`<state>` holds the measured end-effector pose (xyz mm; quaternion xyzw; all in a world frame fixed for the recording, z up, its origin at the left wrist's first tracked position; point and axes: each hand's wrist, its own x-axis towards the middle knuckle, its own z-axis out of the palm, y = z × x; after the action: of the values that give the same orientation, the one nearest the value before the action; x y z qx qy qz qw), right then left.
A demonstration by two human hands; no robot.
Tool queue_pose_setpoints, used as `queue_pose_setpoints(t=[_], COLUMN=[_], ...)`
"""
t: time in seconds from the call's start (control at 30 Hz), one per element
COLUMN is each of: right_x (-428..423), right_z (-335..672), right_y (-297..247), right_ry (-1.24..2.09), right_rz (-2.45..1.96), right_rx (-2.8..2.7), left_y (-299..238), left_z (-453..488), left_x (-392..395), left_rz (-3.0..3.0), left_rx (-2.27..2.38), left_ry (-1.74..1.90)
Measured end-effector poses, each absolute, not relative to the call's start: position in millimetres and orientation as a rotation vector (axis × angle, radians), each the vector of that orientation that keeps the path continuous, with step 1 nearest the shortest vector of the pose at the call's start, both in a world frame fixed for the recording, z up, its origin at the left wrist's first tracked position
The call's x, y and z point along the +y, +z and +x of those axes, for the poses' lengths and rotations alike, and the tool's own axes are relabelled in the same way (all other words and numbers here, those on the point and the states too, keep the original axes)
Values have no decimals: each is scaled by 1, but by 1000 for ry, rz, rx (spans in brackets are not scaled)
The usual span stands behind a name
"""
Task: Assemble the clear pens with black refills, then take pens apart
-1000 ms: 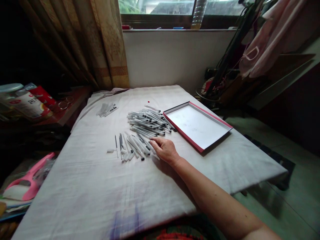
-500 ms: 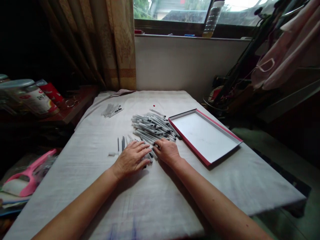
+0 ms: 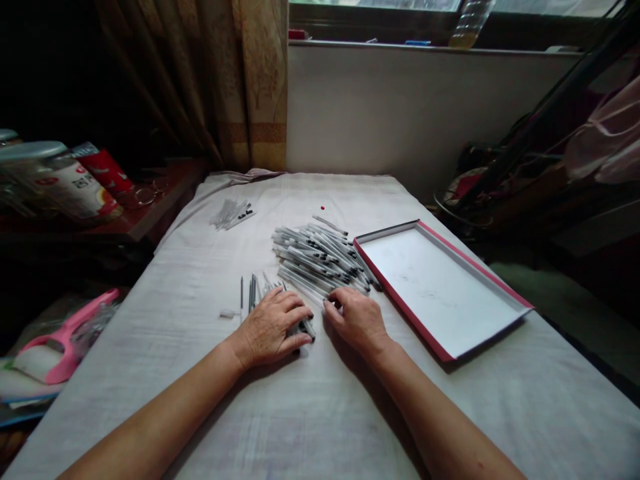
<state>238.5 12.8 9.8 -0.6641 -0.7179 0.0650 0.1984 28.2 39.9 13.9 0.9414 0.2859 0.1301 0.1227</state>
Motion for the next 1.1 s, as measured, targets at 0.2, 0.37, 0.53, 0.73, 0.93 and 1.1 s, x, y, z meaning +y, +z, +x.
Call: queue_pose_setpoints(t=[0.2, 0.37, 0.53, 0.73, 0.93, 1.1], right_x=[2, 1, 5, 11, 14, 14], right_z=[249, 242, 236, 244, 249, 252], right_y=[0, -6, -5, -2, 0, -2], right_ry=[419, 757, 918, 955, 981, 964], right_rz=[-1703, -1514, -1367, -1286, -1274, -1299], right_rx=[-1619, -1271, -953, -677, -585, -601], left_y=[7, 8, 9, 4, -10, -19], left_z=[6, -7, -21, -24, -23, -20], left_x=[37, 36, 44, 40, 27, 23], left_rz=[2738, 2722, 2741, 2820, 2642, 2597], left_rx=[834, 833, 798, 851, 1532, 1591], left_ry=[411, 371, 357, 487, 736, 605])
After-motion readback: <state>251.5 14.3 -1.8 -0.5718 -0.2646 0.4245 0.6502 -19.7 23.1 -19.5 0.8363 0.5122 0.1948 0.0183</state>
